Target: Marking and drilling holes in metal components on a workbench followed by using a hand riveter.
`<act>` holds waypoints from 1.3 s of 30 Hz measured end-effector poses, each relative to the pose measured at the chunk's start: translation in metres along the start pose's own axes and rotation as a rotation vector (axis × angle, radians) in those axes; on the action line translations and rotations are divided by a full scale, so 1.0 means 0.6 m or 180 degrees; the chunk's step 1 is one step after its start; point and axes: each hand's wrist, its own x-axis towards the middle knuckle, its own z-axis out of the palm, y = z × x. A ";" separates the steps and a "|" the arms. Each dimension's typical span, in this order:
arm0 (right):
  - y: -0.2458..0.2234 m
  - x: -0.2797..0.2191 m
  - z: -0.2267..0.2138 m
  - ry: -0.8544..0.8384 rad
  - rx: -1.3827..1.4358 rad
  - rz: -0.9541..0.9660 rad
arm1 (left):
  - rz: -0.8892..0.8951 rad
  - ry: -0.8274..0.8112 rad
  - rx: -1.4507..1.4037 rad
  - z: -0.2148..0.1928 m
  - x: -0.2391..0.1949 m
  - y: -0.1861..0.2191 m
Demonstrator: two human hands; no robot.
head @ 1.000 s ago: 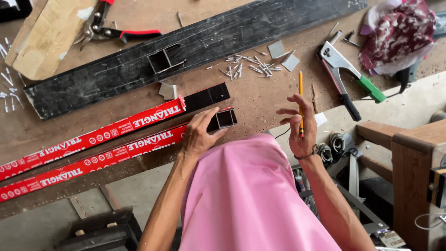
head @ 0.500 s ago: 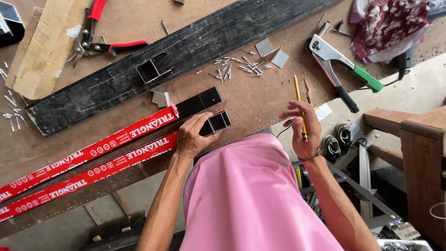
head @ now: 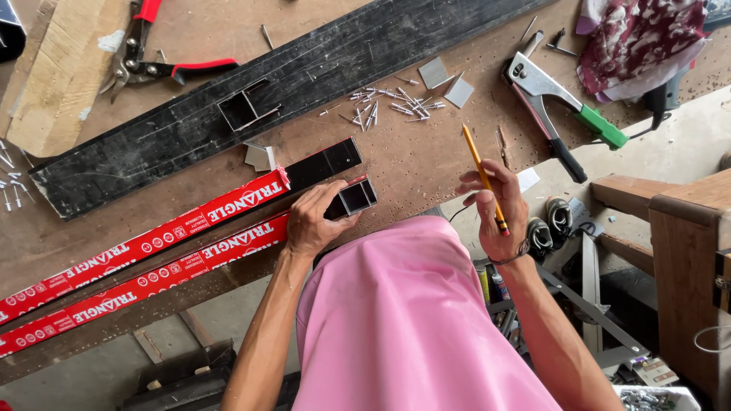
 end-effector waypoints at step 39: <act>-0.065 0.068 0.150 -0.1611 -0.0421 -0.0622 | 0.0004 0.0025 0.0050 -0.001 -0.008 -0.008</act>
